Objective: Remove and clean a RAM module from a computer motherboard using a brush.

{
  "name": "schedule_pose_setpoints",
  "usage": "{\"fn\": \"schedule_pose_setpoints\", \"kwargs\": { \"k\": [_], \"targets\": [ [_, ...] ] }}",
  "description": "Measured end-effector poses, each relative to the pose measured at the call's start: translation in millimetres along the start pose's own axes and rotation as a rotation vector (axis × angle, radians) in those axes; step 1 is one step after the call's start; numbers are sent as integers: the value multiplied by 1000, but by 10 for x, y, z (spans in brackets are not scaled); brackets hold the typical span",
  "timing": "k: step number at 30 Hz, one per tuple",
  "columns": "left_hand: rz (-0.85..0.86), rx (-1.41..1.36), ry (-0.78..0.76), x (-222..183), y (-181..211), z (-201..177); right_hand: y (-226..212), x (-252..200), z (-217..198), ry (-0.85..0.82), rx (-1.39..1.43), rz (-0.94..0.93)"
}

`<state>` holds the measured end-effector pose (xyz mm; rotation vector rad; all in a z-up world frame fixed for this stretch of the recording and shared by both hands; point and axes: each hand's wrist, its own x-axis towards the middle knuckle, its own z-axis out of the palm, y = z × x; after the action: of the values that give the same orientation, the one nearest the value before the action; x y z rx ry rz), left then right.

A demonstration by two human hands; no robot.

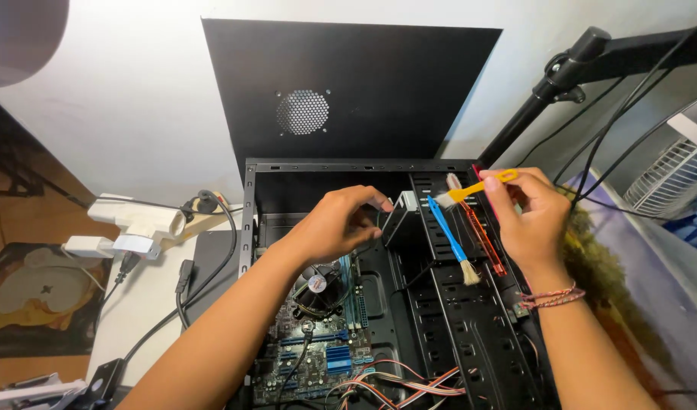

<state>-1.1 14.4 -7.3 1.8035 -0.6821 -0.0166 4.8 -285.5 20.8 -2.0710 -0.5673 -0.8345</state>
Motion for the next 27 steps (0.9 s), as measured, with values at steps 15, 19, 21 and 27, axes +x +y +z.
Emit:
{"fn": "schedule_pose_setpoints", "kwargs": {
  "k": [15,19,21,27],
  "targets": [
    [14,148,-97,12,-255,-25,-15,-166,275,-351,-325,108],
    [10,156,-114,5,-258,-34,-12,-177,281,-363,-287,87],
    [22,153,-117,6,-264,-32,-49,-166,260,-365,-267,120],
    [1,154,-136,5,-276,-44,-120,-159,270,-372,-294,144]
  ]
}}
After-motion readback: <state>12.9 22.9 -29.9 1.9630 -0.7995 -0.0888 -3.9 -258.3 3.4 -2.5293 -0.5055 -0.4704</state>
